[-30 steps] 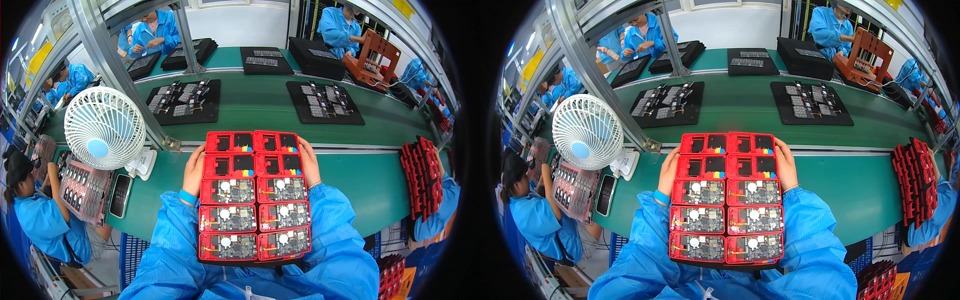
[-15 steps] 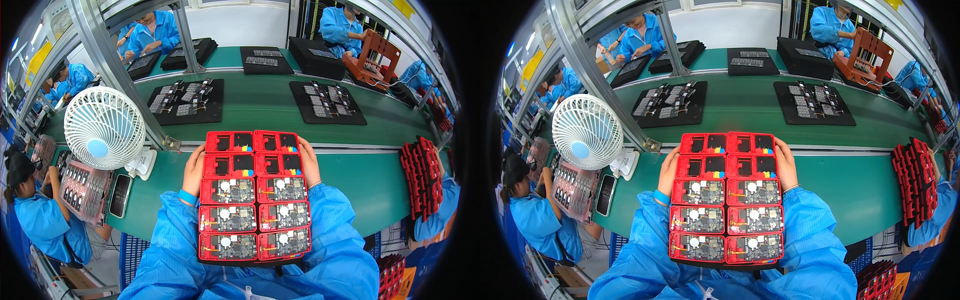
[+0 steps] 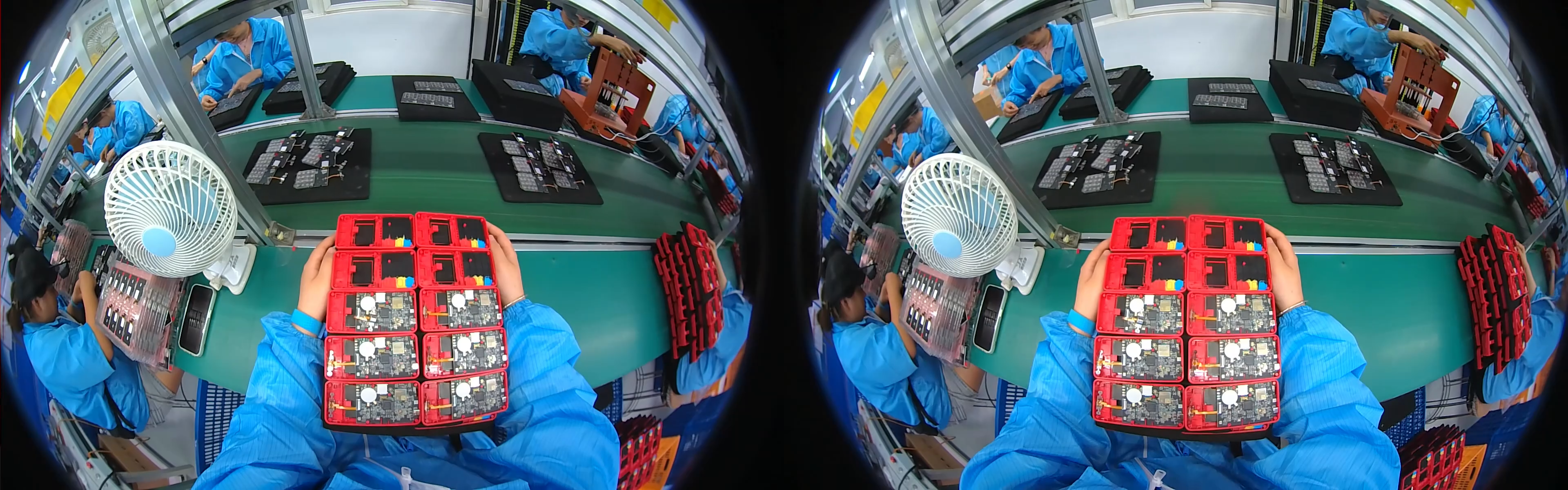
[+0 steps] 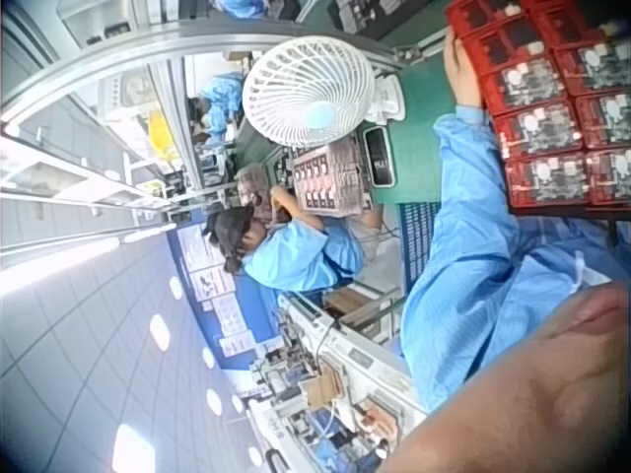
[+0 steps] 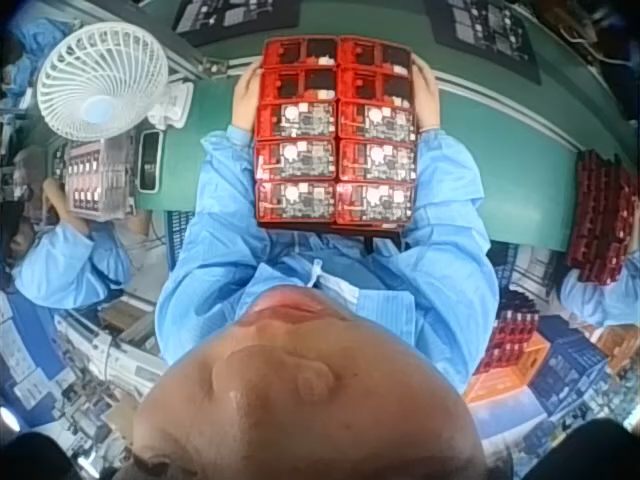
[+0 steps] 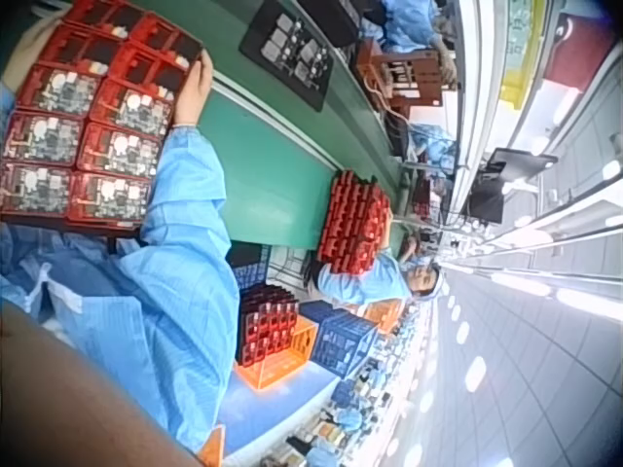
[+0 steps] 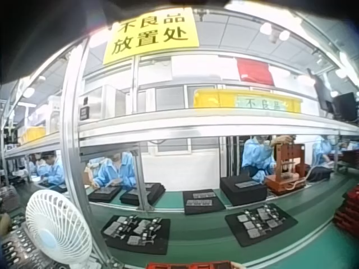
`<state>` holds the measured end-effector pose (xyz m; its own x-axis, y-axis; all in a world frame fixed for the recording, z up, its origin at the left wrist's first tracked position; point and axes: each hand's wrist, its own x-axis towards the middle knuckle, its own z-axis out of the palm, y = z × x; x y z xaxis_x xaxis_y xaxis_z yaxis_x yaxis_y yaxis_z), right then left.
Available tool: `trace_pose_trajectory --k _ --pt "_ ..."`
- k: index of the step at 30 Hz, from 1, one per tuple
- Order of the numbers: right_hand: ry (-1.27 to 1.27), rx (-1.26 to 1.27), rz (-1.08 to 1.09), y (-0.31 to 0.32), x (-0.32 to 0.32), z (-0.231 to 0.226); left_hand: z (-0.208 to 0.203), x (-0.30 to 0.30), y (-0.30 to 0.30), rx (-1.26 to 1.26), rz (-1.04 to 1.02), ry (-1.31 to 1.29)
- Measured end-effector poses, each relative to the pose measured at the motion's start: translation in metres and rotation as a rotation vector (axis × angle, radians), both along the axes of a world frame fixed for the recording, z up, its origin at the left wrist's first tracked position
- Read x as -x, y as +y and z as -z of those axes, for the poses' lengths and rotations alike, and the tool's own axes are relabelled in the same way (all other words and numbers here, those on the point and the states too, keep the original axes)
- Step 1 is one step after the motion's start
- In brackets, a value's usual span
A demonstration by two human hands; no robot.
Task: The person assembles red electronic device housings by hand, inserting keypads and screens into them.
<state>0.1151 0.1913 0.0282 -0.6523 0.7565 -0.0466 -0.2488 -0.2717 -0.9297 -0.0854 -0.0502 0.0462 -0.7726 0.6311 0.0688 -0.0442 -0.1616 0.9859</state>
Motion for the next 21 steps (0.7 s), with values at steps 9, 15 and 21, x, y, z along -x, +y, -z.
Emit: trace_pose_trajectory --k 9,15,21 --pt "0.008 -0.023 0.015 0.004 -0.001 0.006 0.000 -0.002 0.001 -0.013 -0.007 -0.052" --pt "-0.016 -0.004 -0.011 -0.001 -0.001 -0.002 0.002 0.000 0.000 -0.014 -0.010 -0.033" --pt "-0.043 -0.059 0.005 -0.002 -0.002 -0.002 0.003 0.004 -0.002 0.002 -0.002 0.039"
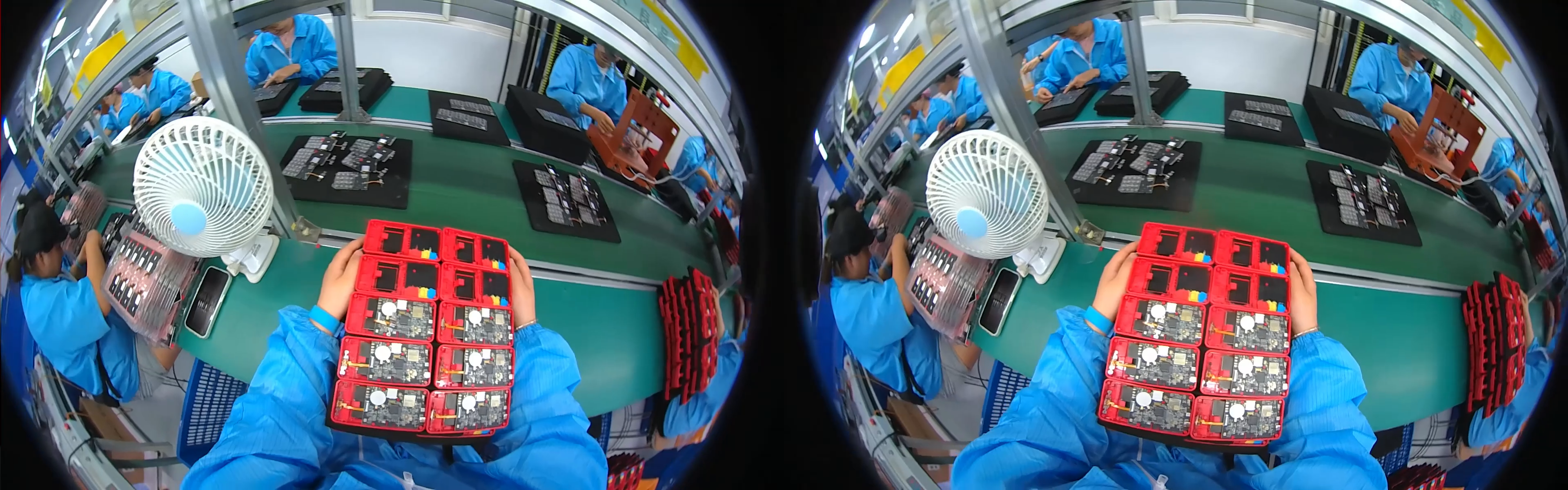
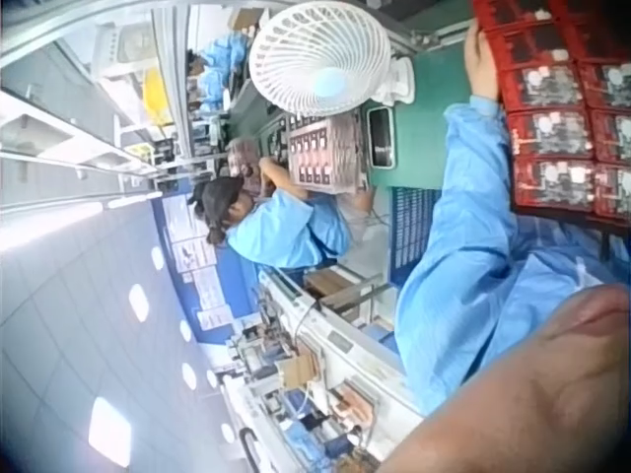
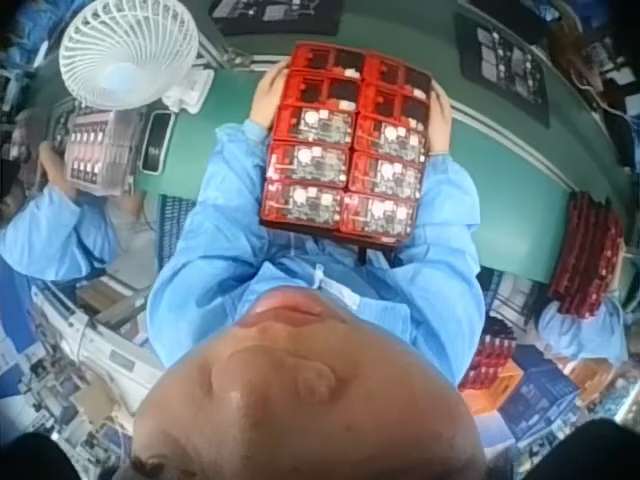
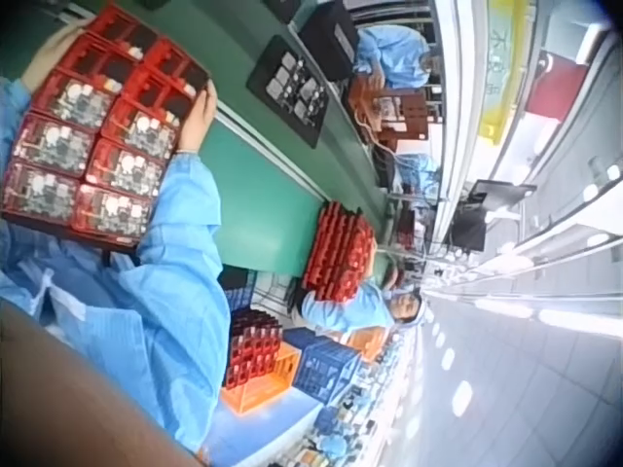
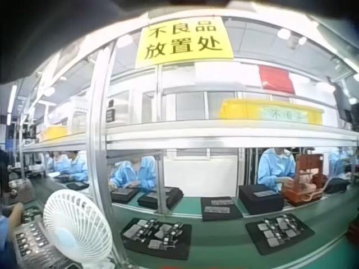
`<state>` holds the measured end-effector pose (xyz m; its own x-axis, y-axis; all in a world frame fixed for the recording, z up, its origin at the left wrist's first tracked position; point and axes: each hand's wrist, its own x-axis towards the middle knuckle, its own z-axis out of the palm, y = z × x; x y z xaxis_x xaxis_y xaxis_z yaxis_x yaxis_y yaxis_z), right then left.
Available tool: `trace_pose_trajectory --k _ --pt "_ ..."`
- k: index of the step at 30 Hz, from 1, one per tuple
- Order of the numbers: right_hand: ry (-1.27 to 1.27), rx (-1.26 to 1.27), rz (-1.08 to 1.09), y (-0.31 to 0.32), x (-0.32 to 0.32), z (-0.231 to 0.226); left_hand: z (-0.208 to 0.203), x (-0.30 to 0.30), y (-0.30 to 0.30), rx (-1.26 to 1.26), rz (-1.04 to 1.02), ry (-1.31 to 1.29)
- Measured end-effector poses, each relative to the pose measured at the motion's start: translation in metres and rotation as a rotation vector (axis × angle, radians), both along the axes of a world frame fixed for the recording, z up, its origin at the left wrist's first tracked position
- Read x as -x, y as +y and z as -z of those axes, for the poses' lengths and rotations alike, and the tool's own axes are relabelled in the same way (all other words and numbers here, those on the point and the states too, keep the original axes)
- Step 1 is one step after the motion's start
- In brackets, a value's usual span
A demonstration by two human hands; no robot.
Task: The person assembles red electronic device housings by hand, inserting keypads and screens into them.
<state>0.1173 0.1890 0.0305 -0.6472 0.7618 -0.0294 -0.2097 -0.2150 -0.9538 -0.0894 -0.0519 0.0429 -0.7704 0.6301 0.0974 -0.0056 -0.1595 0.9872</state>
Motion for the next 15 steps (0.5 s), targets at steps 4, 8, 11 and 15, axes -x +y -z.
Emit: trace_pose_trajectory --k 4,8,11,15 --pt "0.021 -0.025 -0.020 0.002 -0.001 0.003 0.006 0.002 -0.001 0.021 -0.036 0.037" --pt "0.040 -0.114 -0.021 0.008 -0.003 0.009 0.003 -0.001 0.001 0.024 -0.063 0.086" --pt "0.055 -0.096 -0.036 0.004 -0.003 0.005 0.005 0.002 -0.001 0.036 -0.042 0.072" --pt "0.044 -0.073 -0.026 0.003 -0.001 0.004 0.014 0.006 0.000 0.018 -0.033 0.073"
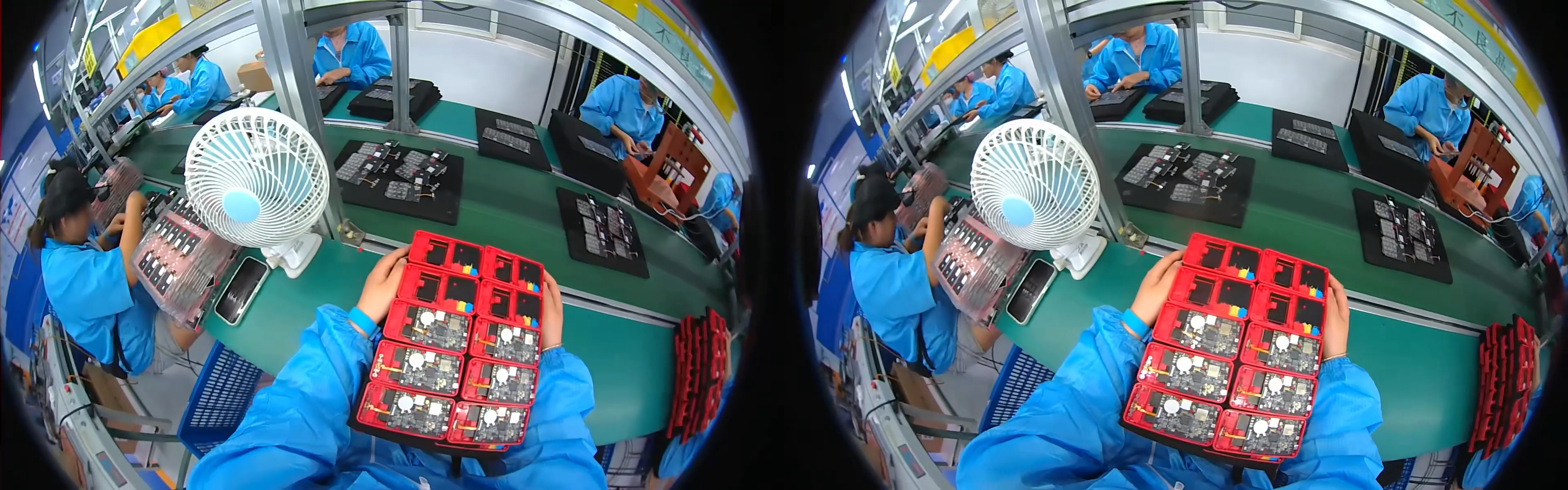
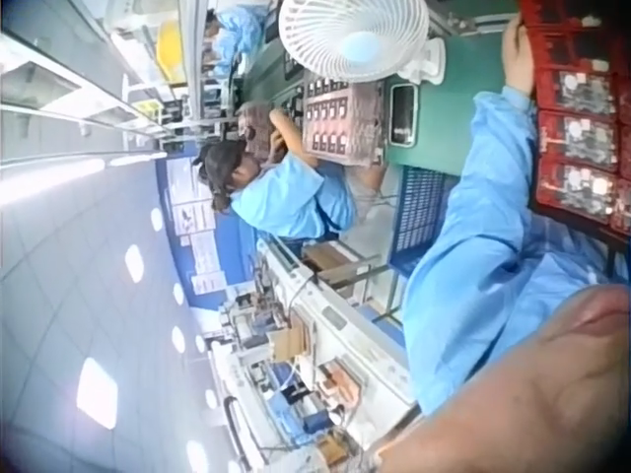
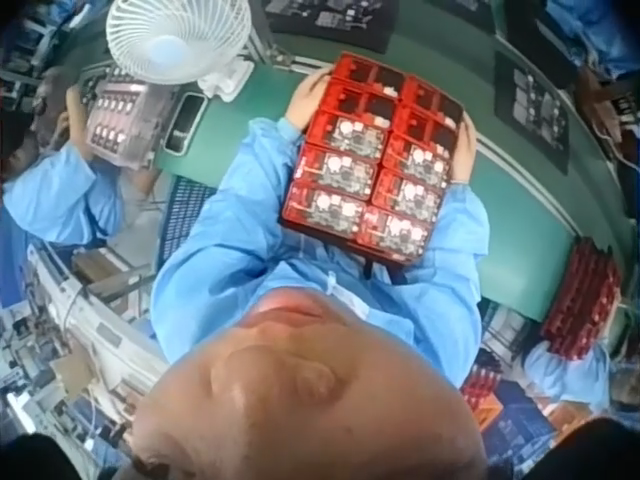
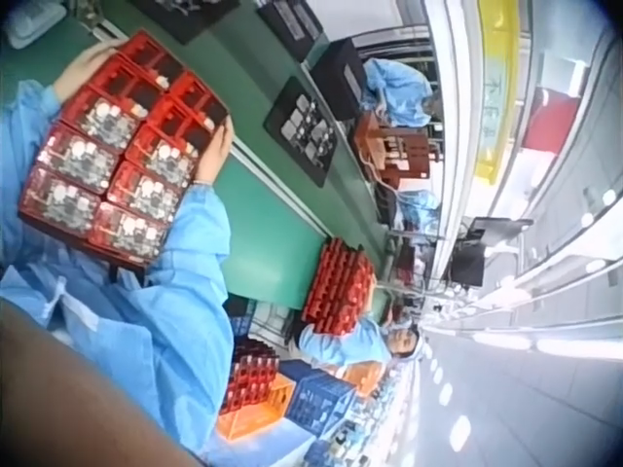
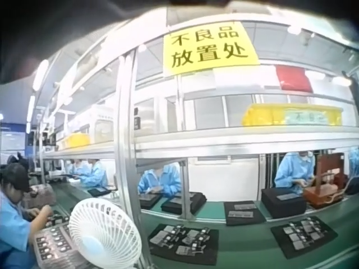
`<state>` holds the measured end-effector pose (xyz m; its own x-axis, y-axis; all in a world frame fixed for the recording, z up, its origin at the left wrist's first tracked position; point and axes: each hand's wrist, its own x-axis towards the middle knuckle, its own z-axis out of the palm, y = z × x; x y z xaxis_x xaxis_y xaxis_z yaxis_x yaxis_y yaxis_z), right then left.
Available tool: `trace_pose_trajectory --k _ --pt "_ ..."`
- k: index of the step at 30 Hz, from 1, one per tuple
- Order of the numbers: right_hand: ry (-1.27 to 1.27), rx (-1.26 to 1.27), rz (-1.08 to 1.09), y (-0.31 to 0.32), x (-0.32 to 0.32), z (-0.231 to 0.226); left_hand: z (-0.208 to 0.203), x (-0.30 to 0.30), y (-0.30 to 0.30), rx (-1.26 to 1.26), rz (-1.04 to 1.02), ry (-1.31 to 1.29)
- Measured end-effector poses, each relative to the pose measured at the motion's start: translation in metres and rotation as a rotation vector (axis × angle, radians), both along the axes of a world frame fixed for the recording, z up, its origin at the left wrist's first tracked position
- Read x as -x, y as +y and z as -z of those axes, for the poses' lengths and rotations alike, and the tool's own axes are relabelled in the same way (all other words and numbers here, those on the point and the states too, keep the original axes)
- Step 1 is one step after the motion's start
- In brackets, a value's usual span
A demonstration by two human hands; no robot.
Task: The person assembles red electronic device housings by hand, inserting keypads and screens into them.
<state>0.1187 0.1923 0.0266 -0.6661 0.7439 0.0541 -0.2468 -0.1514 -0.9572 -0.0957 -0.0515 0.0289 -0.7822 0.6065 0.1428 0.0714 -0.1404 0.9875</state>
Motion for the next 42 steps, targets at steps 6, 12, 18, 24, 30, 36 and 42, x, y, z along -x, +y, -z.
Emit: trace_pose_trajectory --k 6,12,18,24,30,36,42 --pt "-0.026 0.021 0.005 0.002 0.001 0.002 -0.005 0.001 -0.002 0.021 0.004 0.018" --pt "-0.031 0.010 0.001 0.004 0.002 0.007 -0.008 0.002 -0.004 -0.001 0.029 -0.024" --pt "0.028 0.032 -0.004 0.009 0.000 0.014 0.002 0.001 0.002 0.026 -0.048 0.009" --pt "-0.003 0.015 0.000 0.006 0.000 0.006 0.006 0.003 0.003 -0.018 -0.002 -0.010" --pt "-0.013 0.015 0.005 0.005 0.000 0.001 -0.003 0.000 0.003 0.000 0.017 0.003" --pt "-0.010 0.039 0.003 0.007 0.002 0.004 -0.003 0.002 0.001 0.028 -0.012 0.019" --pt "-0.032 0.012 0.005 0.006 -0.001 0.002 -0.013 -0.003 0.001 0.025 0.009 -0.011"
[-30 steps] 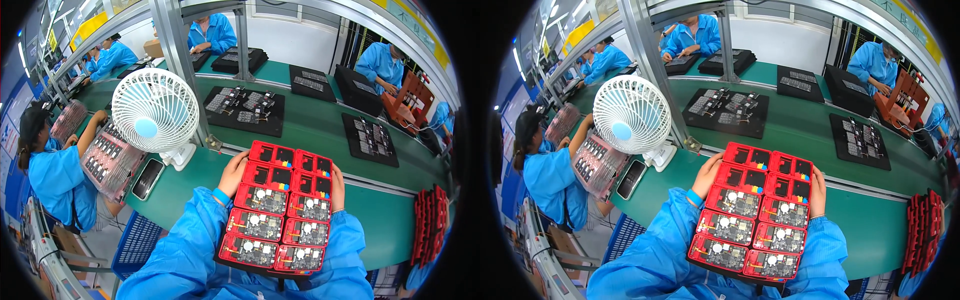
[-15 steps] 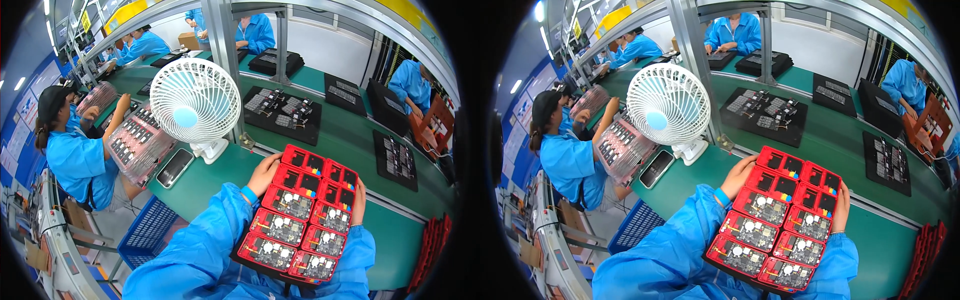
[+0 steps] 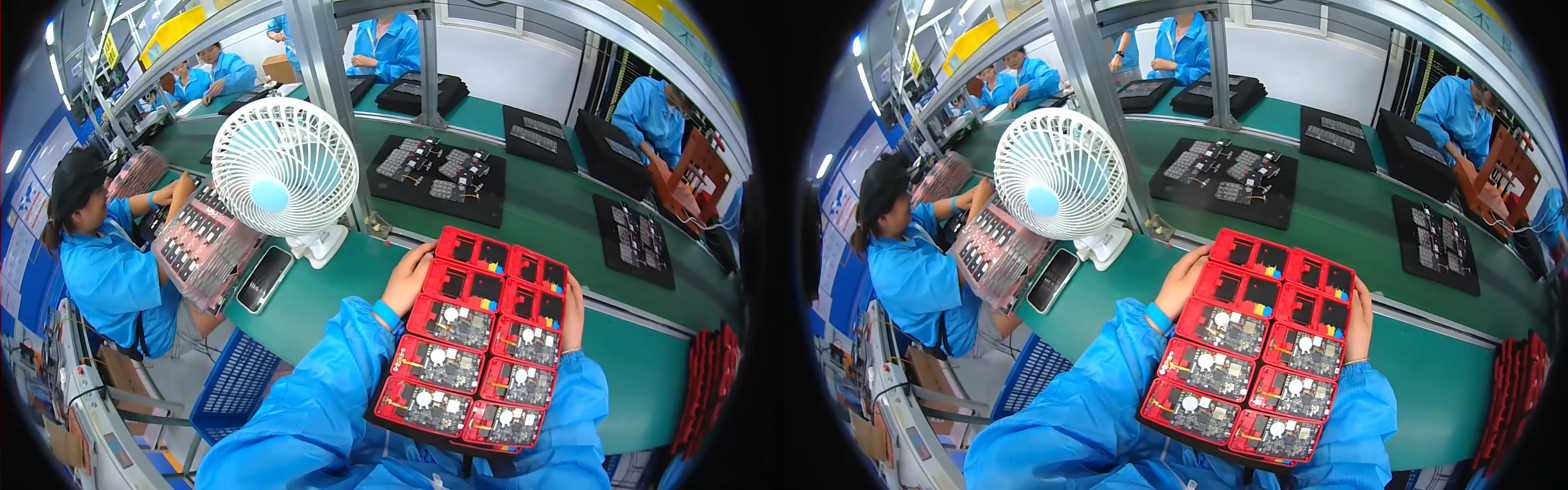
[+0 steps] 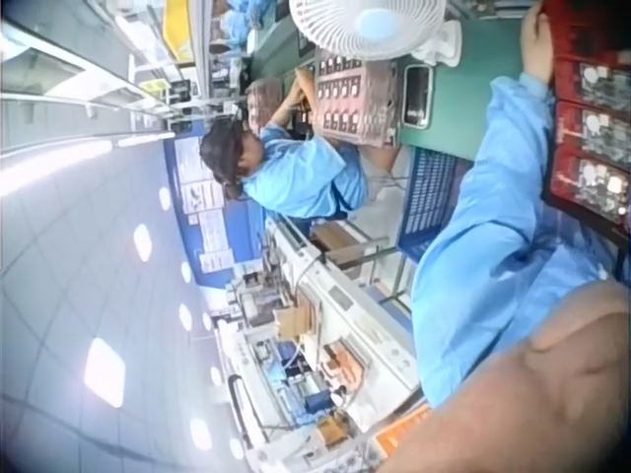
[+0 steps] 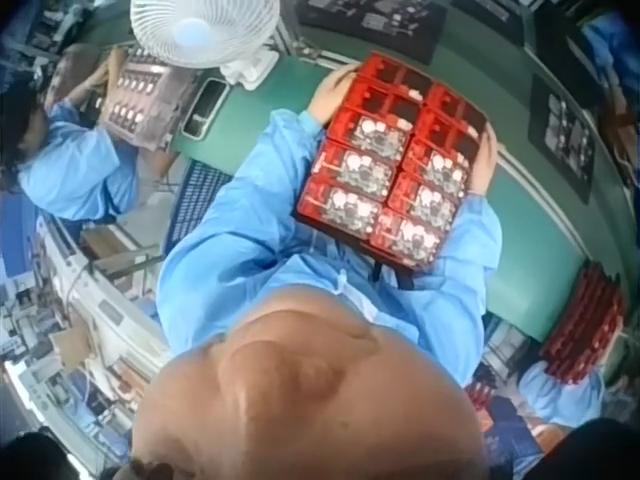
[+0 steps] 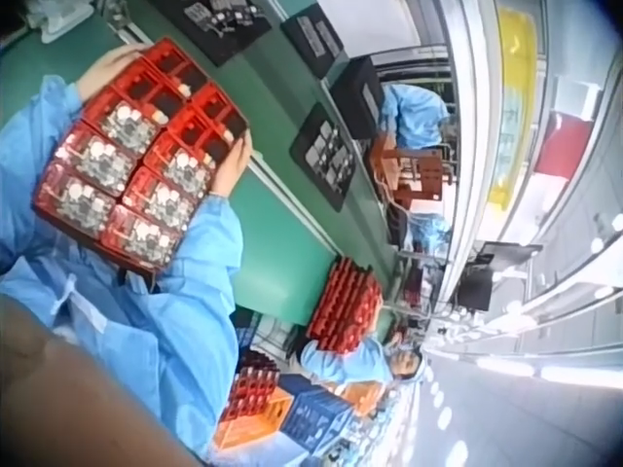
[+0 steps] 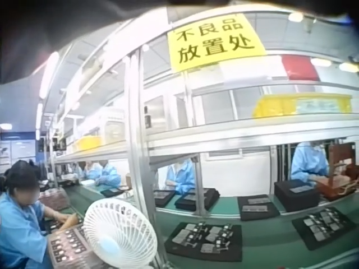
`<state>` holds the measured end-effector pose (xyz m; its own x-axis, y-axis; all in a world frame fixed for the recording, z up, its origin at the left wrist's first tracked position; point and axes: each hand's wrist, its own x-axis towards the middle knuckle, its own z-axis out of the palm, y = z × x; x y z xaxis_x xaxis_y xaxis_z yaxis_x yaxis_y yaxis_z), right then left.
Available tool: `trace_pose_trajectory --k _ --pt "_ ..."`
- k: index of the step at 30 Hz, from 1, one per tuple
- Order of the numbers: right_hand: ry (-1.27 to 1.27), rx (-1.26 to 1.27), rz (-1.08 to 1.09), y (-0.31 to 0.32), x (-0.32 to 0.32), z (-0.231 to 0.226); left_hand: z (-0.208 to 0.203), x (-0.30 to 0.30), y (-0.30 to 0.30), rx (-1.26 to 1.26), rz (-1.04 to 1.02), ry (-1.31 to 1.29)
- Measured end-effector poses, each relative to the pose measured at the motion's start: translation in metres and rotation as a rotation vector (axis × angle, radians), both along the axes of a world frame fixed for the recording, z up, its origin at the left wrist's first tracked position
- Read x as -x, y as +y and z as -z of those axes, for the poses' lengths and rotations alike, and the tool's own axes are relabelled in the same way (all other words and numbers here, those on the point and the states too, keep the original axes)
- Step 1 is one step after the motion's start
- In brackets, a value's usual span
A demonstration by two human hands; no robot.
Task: The person assembles red electronic device housings by hand, inserting keypads and screens into them.
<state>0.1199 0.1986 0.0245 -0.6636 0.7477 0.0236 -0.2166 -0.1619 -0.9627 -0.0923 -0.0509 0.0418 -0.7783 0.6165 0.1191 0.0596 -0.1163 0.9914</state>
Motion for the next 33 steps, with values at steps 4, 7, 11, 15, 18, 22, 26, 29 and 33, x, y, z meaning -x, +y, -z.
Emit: trace_pose_trajectory --k 4,7,11,15,18,22,26,29,33 --pt "0.025 0.033 -0.015 0.001 0.002 0.003 0.003 0.002 -0.002 0.000 -0.006 0.012" --pt "0.016 0.031 -0.004 -0.002 0.002 0.000 0.005 0.002 -0.001 0.004 -0.014 0.030" --pt "0.019 0.035 -0.004 -0.001 0.002 0.001 0.006 0.002 -0.001 0.003 -0.005 0.023" --pt "0.006 0.016 0.003 0.001 0.001 0.002 0.008 0.003 0.000 -0.006 0.002 0.002" --pt "0.005 0.007 0.001 0.000 0.001 0.001 0.010 0.004 -0.001 0.006 -0.007 0.015" --pt "0.011 0.035 0.001 -0.003 0.001 -0.003 0.010 0.003 -0.001 -0.004 -0.013 -0.011" --pt "0.017 0.027 -0.004 -0.005 0.001 -0.004 0.008 0.002 -0.001 -0.013 -0.004 -0.029" --pt "0.010 0.010 -0.005 -0.004 0.001 -0.004 0.009 0.003 -0.001 -0.022 0.007 -0.033" --pt "0.024 0.039 -0.002 -0.004 0.001 -0.004 0.008 0.002 -0.001 -0.001 -0.012 -0.001"
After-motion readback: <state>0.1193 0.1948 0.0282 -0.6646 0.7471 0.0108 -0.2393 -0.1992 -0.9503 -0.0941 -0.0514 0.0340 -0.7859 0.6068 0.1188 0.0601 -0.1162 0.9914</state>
